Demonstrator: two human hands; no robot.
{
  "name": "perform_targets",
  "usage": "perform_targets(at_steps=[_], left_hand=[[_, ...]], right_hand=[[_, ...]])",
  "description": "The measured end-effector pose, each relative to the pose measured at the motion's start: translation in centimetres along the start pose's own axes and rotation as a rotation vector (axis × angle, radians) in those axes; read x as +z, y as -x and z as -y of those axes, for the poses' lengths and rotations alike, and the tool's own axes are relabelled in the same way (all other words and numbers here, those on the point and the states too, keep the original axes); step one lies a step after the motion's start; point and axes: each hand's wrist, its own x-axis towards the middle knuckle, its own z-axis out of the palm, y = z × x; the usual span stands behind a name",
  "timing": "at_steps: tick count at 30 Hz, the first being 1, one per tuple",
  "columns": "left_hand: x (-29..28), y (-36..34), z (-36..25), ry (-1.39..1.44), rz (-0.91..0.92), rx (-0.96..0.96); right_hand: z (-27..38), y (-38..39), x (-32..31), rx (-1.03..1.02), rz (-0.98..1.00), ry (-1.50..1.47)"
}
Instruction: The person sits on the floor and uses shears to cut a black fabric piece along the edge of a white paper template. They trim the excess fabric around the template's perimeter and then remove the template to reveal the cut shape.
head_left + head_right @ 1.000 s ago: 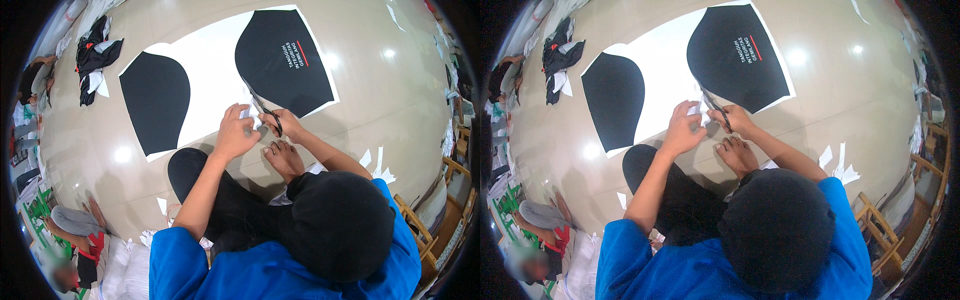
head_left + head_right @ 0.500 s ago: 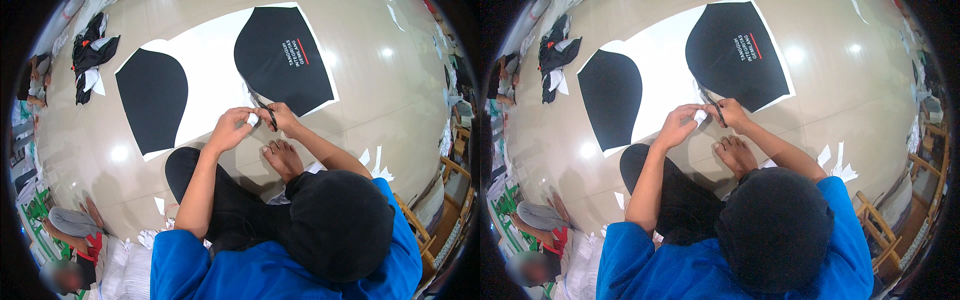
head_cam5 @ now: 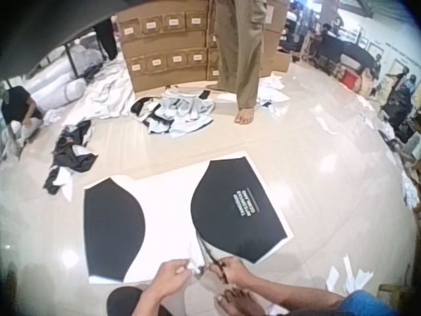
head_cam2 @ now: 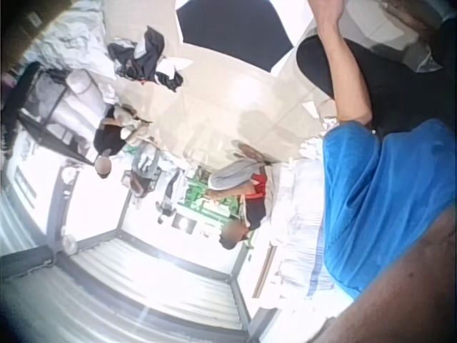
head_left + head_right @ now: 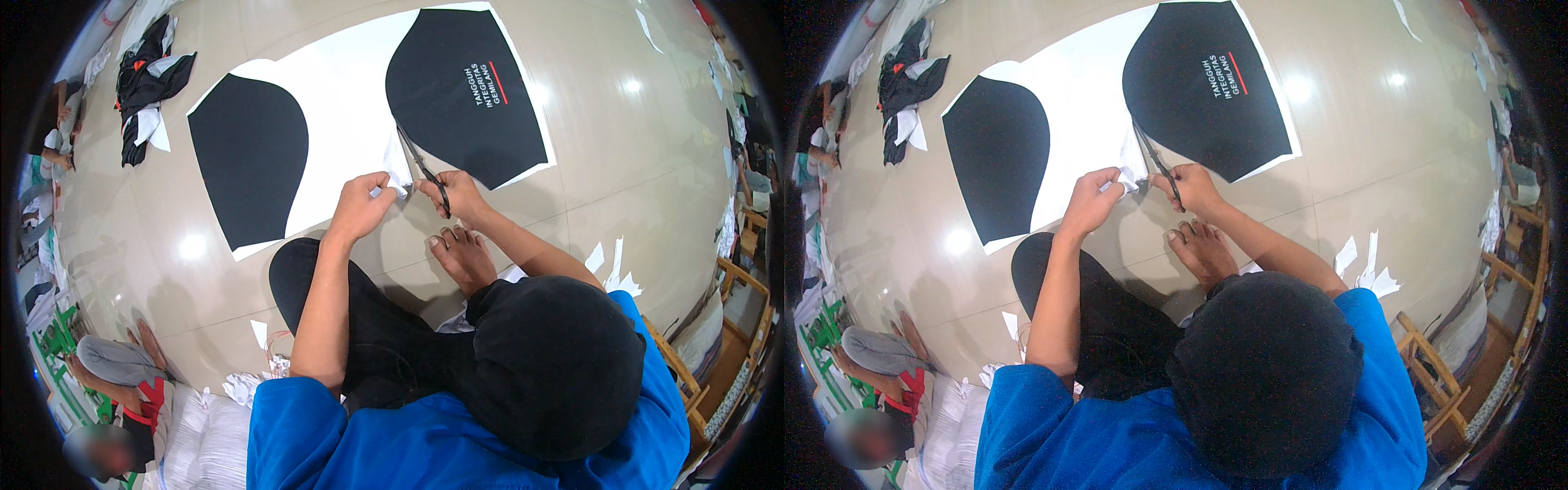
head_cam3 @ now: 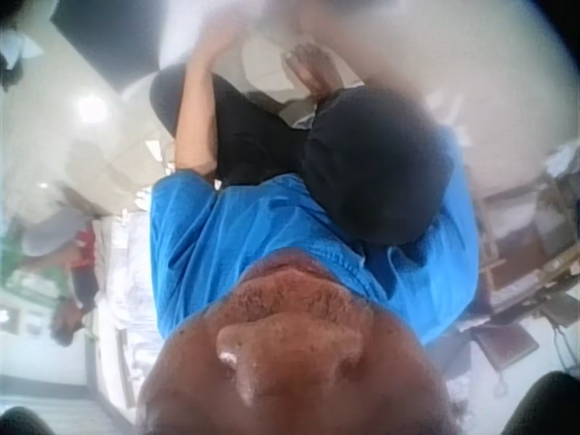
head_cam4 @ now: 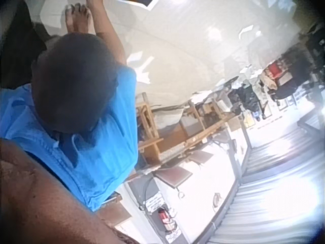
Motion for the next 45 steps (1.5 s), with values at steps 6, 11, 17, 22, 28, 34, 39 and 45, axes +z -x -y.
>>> perform_targets(at_steps=[6, 11, 17, 22, 28, 34, 39, 45], left_hand=[[0.1, -0.4, 0.9, 0.021, -0.011, 0.005], [0.0, -0.3, 0.4, 0.022, -0.002, -0.035], [-0.2, -0.2, -0.1, 0.018, -0.004, -0.036], [-0.2, -0.2, 0.2, 0.030, -0.006, -0.028], [-0.4, -0.2, -0.1, -0.011, -0.017, -0.035], [-0.8, -0.1, -0.3, -0.005, -0.070, -0.043], [-1.7, -0.1, 0.1, 0.010, -0.114, -0.060], [-2.4, -0.2, 0.6, 0.010, -0.075, -0.115]], right_hand=[[0.7, 0.3, 0.9, 0.024, -0.037, -0.046], [2.1, -0.6, 1.5, 0.028, -0.018, -0.147], [2.8, -1.3, 1.8, 0.040, -0.028, -0.149], [2.7, -1.4, 2.0, 0.035, -0.034, -0.164], [2.0, -1.3, 2.9, 0.011, -0.062, -0.171], [1.2, -1.4, 3.8, 0.000, -0.070, -0.212], [2.0, -0.7, 4.5, 0.011, -0.087, -0.210], [3.6, -1.6, 4.9, 0.031, -0.081, -0.277]])
